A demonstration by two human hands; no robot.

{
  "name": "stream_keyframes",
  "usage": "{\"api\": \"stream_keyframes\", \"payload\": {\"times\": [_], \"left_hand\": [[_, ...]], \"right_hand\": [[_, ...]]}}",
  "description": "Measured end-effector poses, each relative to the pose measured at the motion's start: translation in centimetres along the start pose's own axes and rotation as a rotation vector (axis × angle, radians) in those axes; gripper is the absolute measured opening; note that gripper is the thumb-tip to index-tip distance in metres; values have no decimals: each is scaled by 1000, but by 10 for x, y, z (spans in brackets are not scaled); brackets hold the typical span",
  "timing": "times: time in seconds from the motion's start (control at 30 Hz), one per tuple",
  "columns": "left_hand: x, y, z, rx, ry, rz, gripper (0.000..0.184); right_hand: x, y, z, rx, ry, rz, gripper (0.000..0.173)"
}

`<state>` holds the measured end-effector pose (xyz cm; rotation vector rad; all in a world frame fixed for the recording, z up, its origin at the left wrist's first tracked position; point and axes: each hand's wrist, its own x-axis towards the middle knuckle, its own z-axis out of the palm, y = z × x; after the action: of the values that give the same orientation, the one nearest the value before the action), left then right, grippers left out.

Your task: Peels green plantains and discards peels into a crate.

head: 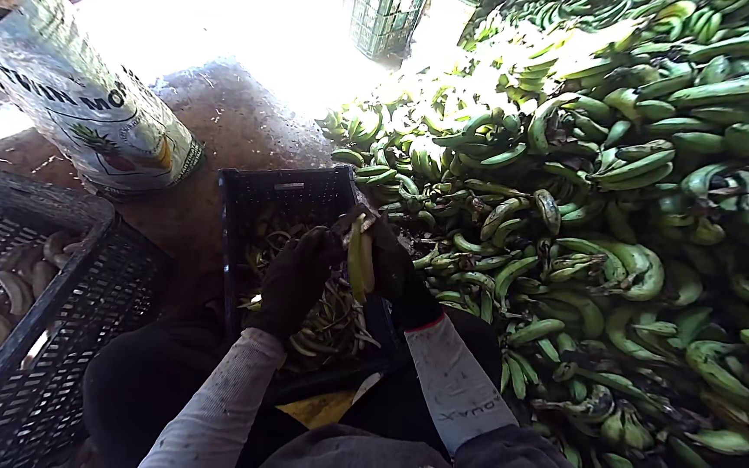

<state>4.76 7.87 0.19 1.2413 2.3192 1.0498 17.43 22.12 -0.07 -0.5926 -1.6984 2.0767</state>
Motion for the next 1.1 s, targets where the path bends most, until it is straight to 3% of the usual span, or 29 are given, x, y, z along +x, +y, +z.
{"api": "stream_keyframes", "payload": {"times": [0.1,0.2,0.3,0.4,0.57,0.63,0.7,0.77,0.9,1.0,1.1], "left_hand": [[7,-5,-11,-121,-64,-197,42],[8,-7,-16,-137,-87,-259,43],[0,-6,-11,-54,-104,-69,50],[-12,-5,-1,121,-110,211,55],[-21,4,9,306,-108,418,50],[-19,6,13,285,-170,350,50],[-14,10,14,203,-257,168,52],[-8,7,14,109,-234,8,48],[5,-12,-1,-93,-125,-312,46],[2,-19,-12,-170,-75,-377,46],[-8,-11,-15,-203,-162,-263,43]], "right_hand": [[-1,1,6,-24,-50,181,41],[-1,4,-4,105,-6,135,45],[-1,0,-12,382,128,116,43],[-1,6,-32,521,62,96,51],[-3,2,-46,638,57,273,52],[-6,4,-39,527,62,289,45],[-6,21,-39,513,-60,194,30],[-3,31,-32,410,-157,82,19],[-6,12,-7,313,17,248,40],[-3,7,-14,432,99,288,43],[-4,4,-29,483,71,162,42]]}}
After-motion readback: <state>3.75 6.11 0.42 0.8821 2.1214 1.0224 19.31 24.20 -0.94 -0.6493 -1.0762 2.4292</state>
